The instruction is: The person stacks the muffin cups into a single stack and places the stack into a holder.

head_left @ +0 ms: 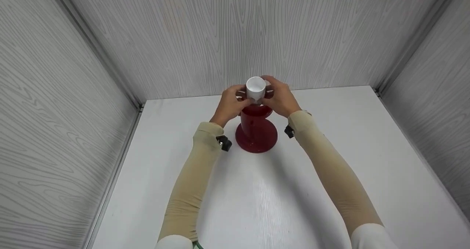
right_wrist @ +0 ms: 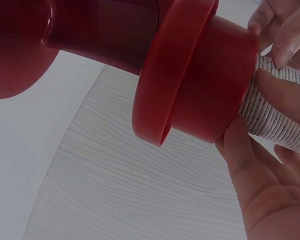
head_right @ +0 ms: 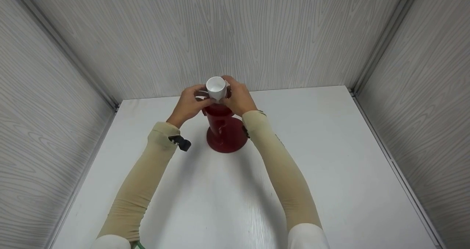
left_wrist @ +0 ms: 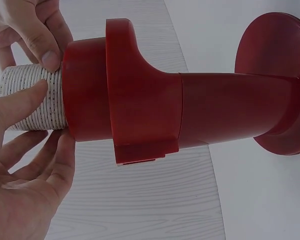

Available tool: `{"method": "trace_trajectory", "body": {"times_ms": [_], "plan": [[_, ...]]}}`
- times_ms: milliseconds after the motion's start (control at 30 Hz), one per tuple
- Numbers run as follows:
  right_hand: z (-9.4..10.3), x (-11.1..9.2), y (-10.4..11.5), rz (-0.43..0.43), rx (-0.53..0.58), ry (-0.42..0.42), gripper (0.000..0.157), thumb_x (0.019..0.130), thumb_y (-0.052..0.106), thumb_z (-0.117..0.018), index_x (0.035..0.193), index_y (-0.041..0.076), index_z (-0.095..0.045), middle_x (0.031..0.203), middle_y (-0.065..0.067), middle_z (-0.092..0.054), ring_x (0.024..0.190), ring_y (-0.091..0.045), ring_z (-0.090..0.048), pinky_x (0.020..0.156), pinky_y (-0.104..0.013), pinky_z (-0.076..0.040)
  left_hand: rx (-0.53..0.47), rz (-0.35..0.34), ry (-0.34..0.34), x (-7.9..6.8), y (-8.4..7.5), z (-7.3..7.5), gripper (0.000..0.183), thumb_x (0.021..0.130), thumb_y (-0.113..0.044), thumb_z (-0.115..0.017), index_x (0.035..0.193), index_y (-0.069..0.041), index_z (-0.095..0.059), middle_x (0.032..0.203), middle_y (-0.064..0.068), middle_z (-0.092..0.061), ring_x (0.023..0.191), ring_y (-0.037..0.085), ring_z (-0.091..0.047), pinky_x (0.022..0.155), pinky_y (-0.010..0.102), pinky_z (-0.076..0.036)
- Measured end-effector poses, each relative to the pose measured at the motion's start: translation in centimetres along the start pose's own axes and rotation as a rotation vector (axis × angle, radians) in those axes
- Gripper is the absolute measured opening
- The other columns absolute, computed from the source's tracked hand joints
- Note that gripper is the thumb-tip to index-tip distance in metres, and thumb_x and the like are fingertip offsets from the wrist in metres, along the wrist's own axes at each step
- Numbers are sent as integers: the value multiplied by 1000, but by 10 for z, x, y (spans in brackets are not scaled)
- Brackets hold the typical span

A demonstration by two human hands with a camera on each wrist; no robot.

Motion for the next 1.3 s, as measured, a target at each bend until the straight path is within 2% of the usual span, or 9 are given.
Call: {"method": "trace_trajectory", "body": {"times_ms": [233, 600, 733, 900, 1167, 1300], "plan": [[-3, 1, 3, -15, -41, 20, 71, 92, 10, -78, 153, 22, -44, 137, -17, -66, 123, -31, -68, 102, -47, -58, 36, 12, 12, -1, 2, 1, 48, 96, -14, -74, 141, -5, -60, 134, 12, -65, 123, 23, -65, 104, 32, -56], [-6, 4, 10, -20, -89, 50, 73, 90, 7, -79, 153, 16, -44, 135, -19, -66, 122, -32, -68, 102, -48, -58, 91, -9, 6, -3, 3, 5, 48, 95, -15, -75, 140, -6, -61, 132, 11, -67, 122, 22, -64, 102, 32, -56], [-8, 6, 9, -36, -109, 61, 72, 91, 8, -78, 153, 16, -43, 135, -19, -66, 120, -32, -68, 101, -48, -58, 125, 7, 9, -5, 5, 7, 47, 95, -18, -76, 138, -7, -62, 130, 11, -67, 116, 22, -64, 93, 33, -58], [-12, 7, 7, -59, -123, 91, 72, 92, 10, -77, 154, 16, -41, 135, -20, -66, 121, -32, -68, 103, -49, -57, 162, 16, 21, -6, 8, 8, 43, 95, -20, -76, 135, -9, -65, 127, 11, -65, 113, 24, -62, 86, 33, -55], [-11, 8, 10, -59, -147, 111, 72, 93, 11, -77, 155, 14, -39, 134, -20, -67, 121, -32, -68, 104, -49, -57, 183, -8, 24, -3, 8, 7, 37, 95, -19, -76, 130, -8, -69, 125, 12, -63, 115, 24, -59, 96, 36, -54], [-11, 8, 9, -54, -164, 128, 74, 93, 11, -76, 156, 13, -38, 130, -20, -69, 118, -32, -69, 103, -48, -57, 155, 8, 42, -2, 9, 5, 36, 95, -18, -75, 128, -7, -69, 127, 13, -60, 116, 24, -60, 90, 36, -58]]}}
Point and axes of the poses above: each hand's wrist, its own x-axis towards the middle knuckle, its own z-axis out of the back of the hand, y = z × x, the point moved 6 cm from there along x, towards the middle knuckle
